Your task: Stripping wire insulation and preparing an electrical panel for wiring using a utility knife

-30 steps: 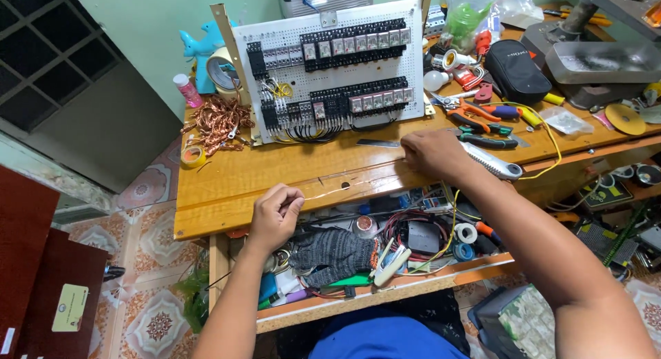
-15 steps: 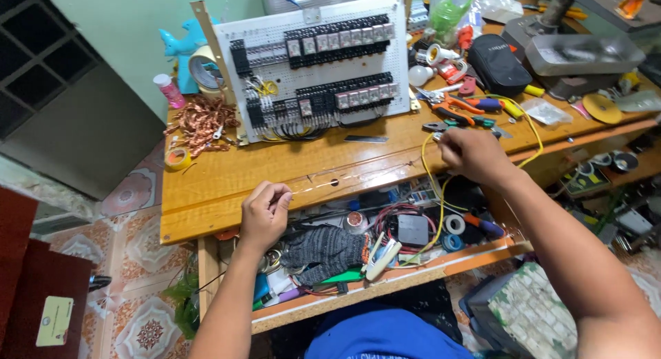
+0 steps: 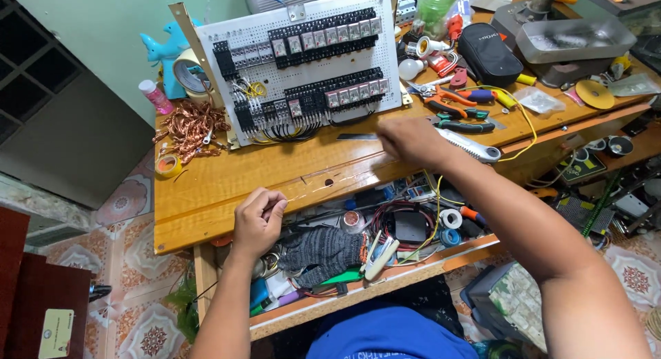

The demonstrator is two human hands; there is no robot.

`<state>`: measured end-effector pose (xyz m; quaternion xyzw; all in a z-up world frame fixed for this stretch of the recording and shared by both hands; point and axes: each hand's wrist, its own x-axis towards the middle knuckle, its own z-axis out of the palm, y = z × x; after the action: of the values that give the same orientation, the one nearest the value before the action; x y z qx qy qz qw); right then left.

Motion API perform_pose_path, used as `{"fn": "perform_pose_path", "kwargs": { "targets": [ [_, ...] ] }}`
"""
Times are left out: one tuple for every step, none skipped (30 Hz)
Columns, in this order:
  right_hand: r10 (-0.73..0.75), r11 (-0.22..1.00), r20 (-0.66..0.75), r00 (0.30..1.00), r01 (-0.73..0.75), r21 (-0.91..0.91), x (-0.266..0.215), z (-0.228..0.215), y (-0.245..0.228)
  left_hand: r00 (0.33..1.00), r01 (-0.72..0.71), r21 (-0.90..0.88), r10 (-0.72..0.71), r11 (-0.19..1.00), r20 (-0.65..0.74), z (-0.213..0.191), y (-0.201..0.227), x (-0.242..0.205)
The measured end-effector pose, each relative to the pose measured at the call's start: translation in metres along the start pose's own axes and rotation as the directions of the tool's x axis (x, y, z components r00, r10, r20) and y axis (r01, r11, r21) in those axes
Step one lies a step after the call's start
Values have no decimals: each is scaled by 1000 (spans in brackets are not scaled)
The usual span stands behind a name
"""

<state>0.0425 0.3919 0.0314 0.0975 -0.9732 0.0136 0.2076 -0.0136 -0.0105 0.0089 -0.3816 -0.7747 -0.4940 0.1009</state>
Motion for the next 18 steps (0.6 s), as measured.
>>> {"fn": "perform_pose_path", "kwargs": {
  "targets": [
    [-62, 997, 12, 998, 62, 35, -4, -6, -9, 1000, -1, 8, 1, 1000, -4, 1, -1, 0],
    [-124, 990, 22, 992, 122, 72, -8, -12, -18, 1000, -1, 17, 2, 1000, -7, 1, -2, -1],
    [-125, 990, 24, 992, 123, 70, -14, -27, -24, 1000, -1, 15, 1, 1000, -9, 2, -2, -1],
    [-148, 986, 89, 985, 139, 97, -21, -42, -29, 1000, -9, 21, 9, 1000, -9, 2, -1, -1],
    [-172, 980, 151, 974, 153, 126, -26, -57, -36, 1000, -17, 29, 17, 999, -9, 1, -1, -1],
    [-172, 980, 151, 973, 154, 125, -36, -64, -29, 1000, -17, 29, 18, 999, -10, 1, -2, 0],
    [-131, 985, 208, 969, 104, 138, -45, -70, -23, 1000, -12, 24, 12, 1000, -13, 2, -3, 0],
    [-91, 988, 264, 960, 53, 147, -54, -76, -17, 1000, -6, 20, 6, 1000, -17, 2, -4, -1],
    [-92, 988, 264, 960, 55, 147, -58, -84, -12, 1000, -6, 20, 7, 1000, -18, 2, -4, 0],
    [27, 994, 323, 946, -60, 91, -62, -91, -6, 1000, -8, 14, 9, 1000, -21, 3, -3, 0],
    [148, 985, 374, 916, -170, 28, -66, -99, 0, 1000, -10, 8, 10, 1000, -24, 3, -3, 1],
    [147, 985, 374, 916, -169, 27, -66, -93, 13, 1000, -9, 8, 10, 1000, -25, 4, -3, 0],
    [186, 982, 353, 917, -183, -43, -68, -86, 26, 1000, -9, 2, 9, 1000, -30, 4, -3, 1],
    [224, 974, 329, 917, -198, -111, -69, -80, 39, 999, -8, -4, 8, 1000, -35, 4, -3, 1],
    [222, 974, 326, 919, -196, -110, -63, -77, 42, 999, -10, -1, 10, 1000, -37, 4, -1, 1],
    [245, 967, 310, 919, -211, -140, -57, -74, 45, 999, -11, -2, 11, 1000, -32, 3, 1, 1],
    [263, 961, 293, 919, -222, -167, -49, -71, 48, 1000, -11, 0, 11, 1000, -29, 2, 2, 1],
    [257, 962, 290, 922, -217, -164, -41, -58, 56, 999, -11, 6, 11, 1000, -34, 1, 2, 2]
  ]
}}
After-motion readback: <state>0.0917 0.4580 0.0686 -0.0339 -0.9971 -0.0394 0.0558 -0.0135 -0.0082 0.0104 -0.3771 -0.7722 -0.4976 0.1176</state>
